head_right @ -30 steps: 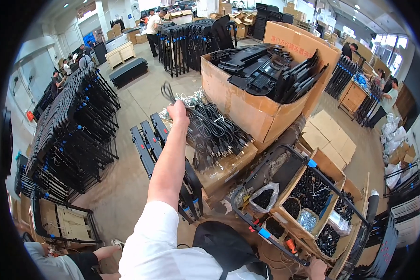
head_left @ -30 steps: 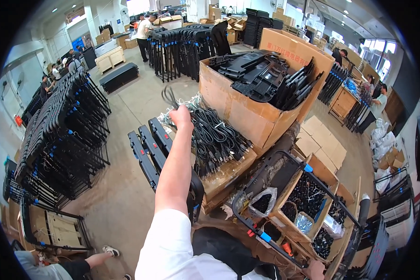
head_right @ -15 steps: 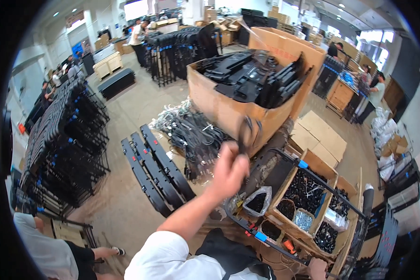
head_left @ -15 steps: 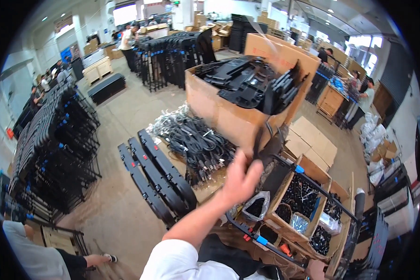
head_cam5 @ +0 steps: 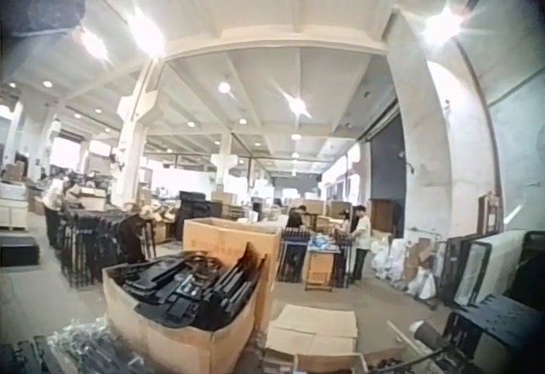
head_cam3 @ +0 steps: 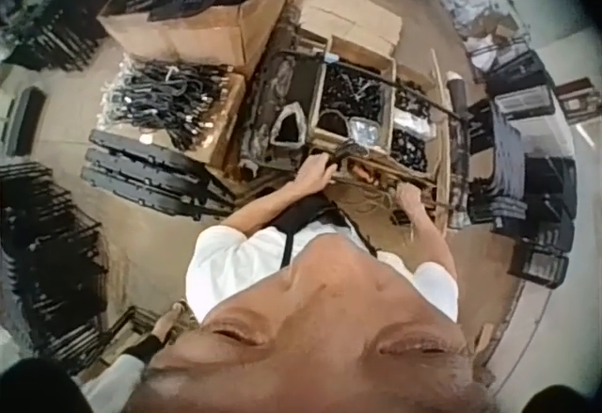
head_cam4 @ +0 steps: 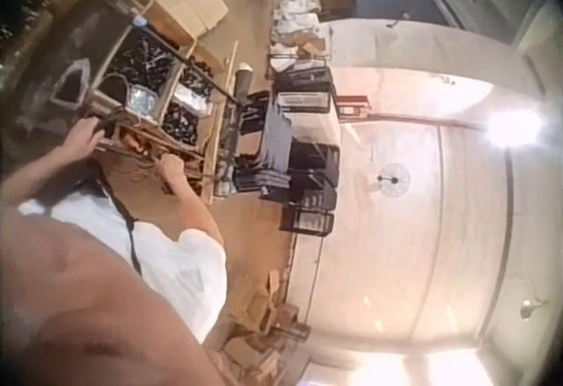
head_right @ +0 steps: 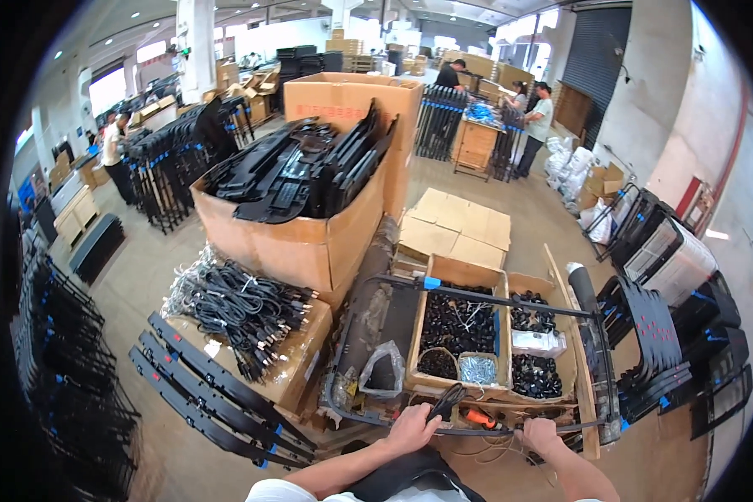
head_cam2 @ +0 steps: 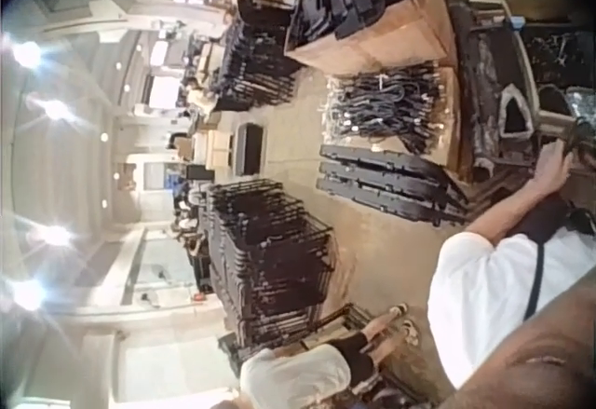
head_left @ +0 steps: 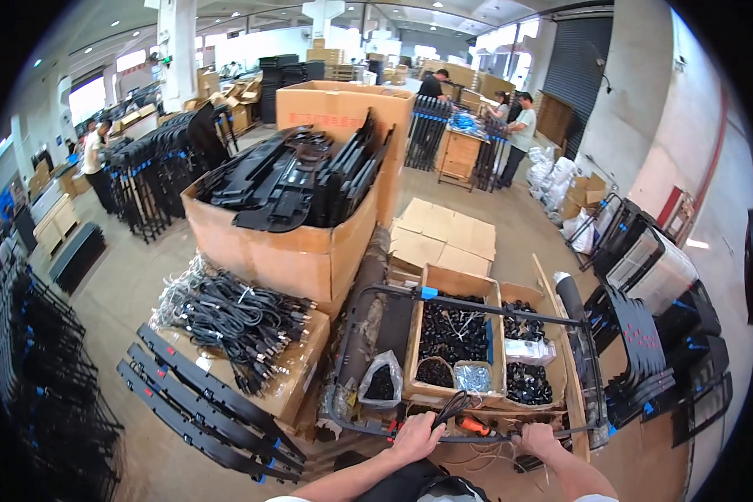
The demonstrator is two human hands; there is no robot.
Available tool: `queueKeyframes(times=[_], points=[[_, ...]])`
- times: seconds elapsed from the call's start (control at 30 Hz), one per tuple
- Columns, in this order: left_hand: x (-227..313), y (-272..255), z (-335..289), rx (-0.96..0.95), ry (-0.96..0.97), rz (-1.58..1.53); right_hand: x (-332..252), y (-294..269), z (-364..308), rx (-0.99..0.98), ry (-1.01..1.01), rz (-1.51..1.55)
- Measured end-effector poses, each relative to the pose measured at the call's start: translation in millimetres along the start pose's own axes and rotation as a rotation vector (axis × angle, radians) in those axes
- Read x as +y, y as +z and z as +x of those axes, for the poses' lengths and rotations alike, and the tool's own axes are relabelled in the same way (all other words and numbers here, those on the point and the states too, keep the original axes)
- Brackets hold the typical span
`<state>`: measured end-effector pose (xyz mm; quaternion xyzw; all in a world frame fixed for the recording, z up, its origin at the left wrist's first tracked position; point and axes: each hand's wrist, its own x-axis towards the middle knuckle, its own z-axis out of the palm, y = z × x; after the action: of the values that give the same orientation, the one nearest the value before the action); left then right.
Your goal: The recorder is assembling fitness equipment components at a factory workbench using a power drill and pliers.
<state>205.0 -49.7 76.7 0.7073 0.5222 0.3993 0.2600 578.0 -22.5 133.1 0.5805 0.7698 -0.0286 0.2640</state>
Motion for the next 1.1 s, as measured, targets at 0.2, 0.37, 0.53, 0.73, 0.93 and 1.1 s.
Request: queueKeyframes(times=[0.2,0.37,0.53,0.73,0.93,1.1], points=[[14,-8,1,-0.232,-0.059,0.173,-18,-17,-2,0.042,0.083,0.049],[10,-4,3,-0.237,-0.022,0.192,13,23,6,-0.147,0.062,-0.035],[8,0,3,-0.234,-0.068,0.209,6,8,5,-0.217,0.018,-0.061],[5,1,1,-0.24,-0.061,0.18,-1,26,3,0.036,0.044,-0.052],[-2,6,-3,-0.232,-0.039,0.198,-26,-15,-21,0.071,0.134,0.07],[1,-4,-8,-0.232,-0.015,0.183,-6,18,-24,-0.14,0.003,-0.144]])
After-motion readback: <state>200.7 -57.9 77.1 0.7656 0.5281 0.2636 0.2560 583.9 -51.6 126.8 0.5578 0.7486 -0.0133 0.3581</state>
